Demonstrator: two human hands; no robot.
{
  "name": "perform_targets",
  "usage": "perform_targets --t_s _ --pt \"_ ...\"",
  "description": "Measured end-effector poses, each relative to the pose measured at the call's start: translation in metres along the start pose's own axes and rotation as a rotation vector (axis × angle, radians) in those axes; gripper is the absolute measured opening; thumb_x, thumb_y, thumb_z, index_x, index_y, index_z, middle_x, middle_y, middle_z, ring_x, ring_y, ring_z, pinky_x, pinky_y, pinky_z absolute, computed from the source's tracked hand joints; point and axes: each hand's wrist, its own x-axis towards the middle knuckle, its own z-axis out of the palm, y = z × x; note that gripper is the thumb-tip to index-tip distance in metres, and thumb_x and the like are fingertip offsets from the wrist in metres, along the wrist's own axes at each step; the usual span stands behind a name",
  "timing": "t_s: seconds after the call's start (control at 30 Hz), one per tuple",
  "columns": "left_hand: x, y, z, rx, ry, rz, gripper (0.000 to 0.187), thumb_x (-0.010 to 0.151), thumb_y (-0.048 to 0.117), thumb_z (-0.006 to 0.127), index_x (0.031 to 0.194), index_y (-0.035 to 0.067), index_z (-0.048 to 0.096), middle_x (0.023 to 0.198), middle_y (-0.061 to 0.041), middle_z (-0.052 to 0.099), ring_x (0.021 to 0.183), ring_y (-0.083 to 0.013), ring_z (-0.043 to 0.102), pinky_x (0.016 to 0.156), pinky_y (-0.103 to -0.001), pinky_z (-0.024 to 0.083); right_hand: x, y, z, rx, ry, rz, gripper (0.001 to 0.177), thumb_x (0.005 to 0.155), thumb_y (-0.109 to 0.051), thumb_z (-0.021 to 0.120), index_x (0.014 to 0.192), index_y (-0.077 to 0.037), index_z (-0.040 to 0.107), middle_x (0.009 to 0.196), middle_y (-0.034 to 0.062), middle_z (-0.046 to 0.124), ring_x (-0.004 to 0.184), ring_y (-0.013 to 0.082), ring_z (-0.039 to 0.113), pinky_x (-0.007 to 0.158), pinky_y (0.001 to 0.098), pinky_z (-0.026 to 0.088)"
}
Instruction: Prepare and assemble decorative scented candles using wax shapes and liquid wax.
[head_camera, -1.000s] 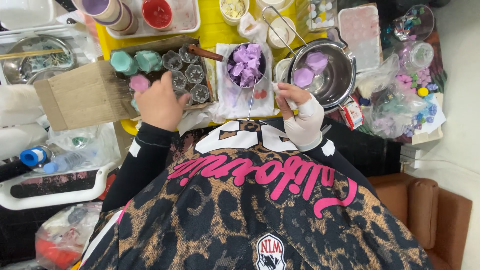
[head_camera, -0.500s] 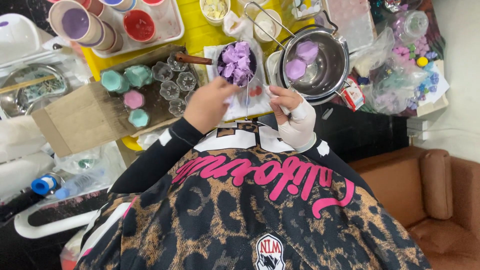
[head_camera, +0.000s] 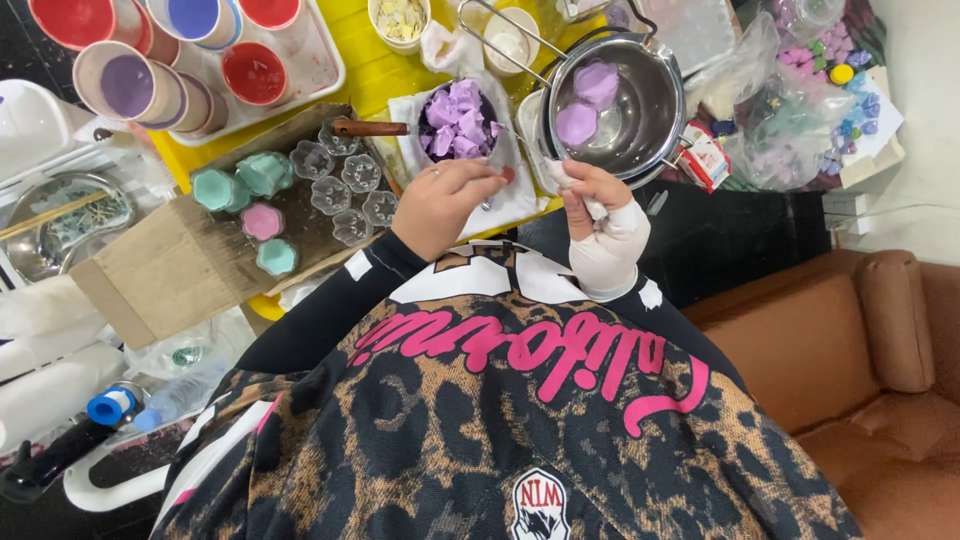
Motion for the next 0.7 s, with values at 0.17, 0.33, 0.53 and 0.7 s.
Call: perform_targets --t_s 0.17,0.33,0.53,0.7 --pt "0.005 0.014 -0.015 -0.181 0.177 -0.192 0.035 0.086 -0.01 0.067 0.117 0.007 0.071 0.115 -0.01 0.07 0.102 -0.0293 0.072 0.087 -0.036 0.059 0.004 -0.004 -0.001 -0.029 -0.015 -0.02 0.014 0.106 0.003 0.066 0.117 0.0 0.058 0.132 0.0187 0.066 0.12 0.0204 0.068 0.107 0.0311 0.053" --pt "0.001 0.018 -0.024 -0.157 0.333 -0.251 0.018 0.099 -0.005 0.069 0.114 0.005 0.069 0.109 -0.012 0.07 0.097 -0.0287 0.071 0.084 -0.034 0.058 0.015 -0.008 -0.002 -0.159 -0.033 -0.05 0.013 0.104 0.002 0.07 0.114 0.0 0.062 0.128 0.0187 0.068 0.115 0.0205 0.068 0.104 0.0304 0.053" --pt "-0.007 0.013 -0.024 -0.312 0.569 -0.365 0.003 0.108 -0.002 0.063 0.109 -0.001 0.065 0.106 -0.01 0.069 0.095 -0.0182 0.071 0.084 -0.031 0.059 0.036 -0.017 0.007 -0.346 -0.136 -0.211 0.014 0.099 0.004 0.075 0.108 -0.003 0.066 0.118 0.0161 0.073 0.107 0.0262 0.074 0.097 0.0327 0.056" --pt "-0.027 -0.008 -0.008 -0.863 0.709 -0.58 0.012 0.115 0.009 0.051 0.121 0.0 0.054 0.11 -0.008 0.064 0.099 -0.0164 0.074 0.093 -0.034 0.065 0.045 -0.014 0.015 -0.412 -0.299 -0.328 0.019 0.095 0.005 0.076 0.109 -0.003 0.068 0.115 0.0166 0.073 0.103 0.0282 0.075 0.09 0.0334 0.059"
